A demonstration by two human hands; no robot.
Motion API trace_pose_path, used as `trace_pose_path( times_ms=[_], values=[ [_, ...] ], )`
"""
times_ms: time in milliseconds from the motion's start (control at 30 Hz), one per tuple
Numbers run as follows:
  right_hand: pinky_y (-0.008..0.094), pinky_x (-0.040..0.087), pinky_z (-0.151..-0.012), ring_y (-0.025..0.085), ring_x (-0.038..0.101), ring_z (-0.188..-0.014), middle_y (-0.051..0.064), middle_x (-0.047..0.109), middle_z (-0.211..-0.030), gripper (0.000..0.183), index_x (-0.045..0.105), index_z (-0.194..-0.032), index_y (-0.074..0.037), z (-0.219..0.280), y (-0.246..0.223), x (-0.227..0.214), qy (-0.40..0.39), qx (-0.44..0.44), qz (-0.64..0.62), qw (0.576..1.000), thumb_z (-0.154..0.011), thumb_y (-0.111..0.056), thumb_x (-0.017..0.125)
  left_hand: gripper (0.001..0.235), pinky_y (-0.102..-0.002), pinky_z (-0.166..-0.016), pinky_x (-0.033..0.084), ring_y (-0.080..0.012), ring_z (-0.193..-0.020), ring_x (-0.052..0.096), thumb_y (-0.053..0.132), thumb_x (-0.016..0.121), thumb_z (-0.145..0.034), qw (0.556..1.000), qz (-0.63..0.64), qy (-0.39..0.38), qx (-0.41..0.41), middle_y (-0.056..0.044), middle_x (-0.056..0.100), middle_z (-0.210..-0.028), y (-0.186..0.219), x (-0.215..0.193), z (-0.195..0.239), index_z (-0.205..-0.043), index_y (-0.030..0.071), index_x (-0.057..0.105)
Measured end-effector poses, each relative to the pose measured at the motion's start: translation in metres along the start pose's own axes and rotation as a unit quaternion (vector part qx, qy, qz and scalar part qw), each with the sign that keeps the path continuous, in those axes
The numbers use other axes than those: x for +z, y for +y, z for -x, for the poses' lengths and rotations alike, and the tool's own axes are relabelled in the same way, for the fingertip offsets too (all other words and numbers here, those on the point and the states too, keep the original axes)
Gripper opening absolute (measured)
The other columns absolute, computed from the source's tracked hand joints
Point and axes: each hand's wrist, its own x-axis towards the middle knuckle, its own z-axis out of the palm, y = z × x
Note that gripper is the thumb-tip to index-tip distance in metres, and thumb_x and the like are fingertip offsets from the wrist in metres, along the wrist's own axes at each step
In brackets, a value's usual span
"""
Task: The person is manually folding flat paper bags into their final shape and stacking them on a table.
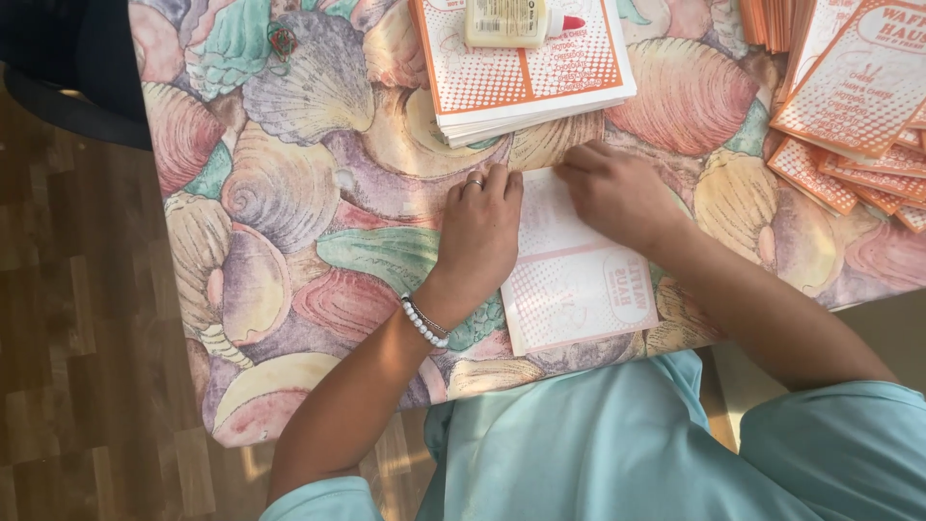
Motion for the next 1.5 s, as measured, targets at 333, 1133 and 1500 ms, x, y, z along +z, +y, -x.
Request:
trace_pose_path(
  times_ms=[333,1133,1500],
  values=[
    [0.028,0.058,-0.07,0.016,0.07,-0.089,-0.003,0.065,-0.088,0.011,0.074,-0.085,-0.016,0.015,0.017,0.002,0.017,0.044,0.024,0.999,-0.086,-0.014,0.063,0.03,-0.041,-0.07,0.047,-0.0273,-0.087,0.063,-0.002,0.056,-0.09,0.999,0.034,0.018,0.022,-0.011,0.057,-0.097,-0.015,0.01,-0.002,-0.117,-0.001,0.068],
    [0.03,0.056,-0.07,0.021,0.068,-0.081,0.003,0.067,-0.083,0.014,0.076,-0.084,-0.012,0.028,0.033,0.004,0.084,0.063,-0.07,0.992,-0.08,-0.004,0.065,0.046,-0.053,-0.087,0.045,-0.0389,-0.099,0.066,0.021,0.093,-0.067,0.969,0.179,-0.125,-0.115,-0.01,0.06,-0.095,-0.027,0.003,-0.044,-0.099,0.011,0.062],
    [0.038,0.057,-0.089,0.025,0.064,-0.109,0.017,0.06,-0.124,0.071,0.043,-0.143,-0.006,0.023,0.02,-0.045,0.036,0.289,-0.668,0.685,-0.082,-0.013,0.078,0.037,-0.026,-0.083,0.058,-0.0118,-0.096,0.068,0.009,0.089,-0.077,0.801,0.571,0.107,-0.143,-0.002,0.071,-0.098,-0.03,-0.017,-0.026,-0.103,0.014,0.064]
  ],
)
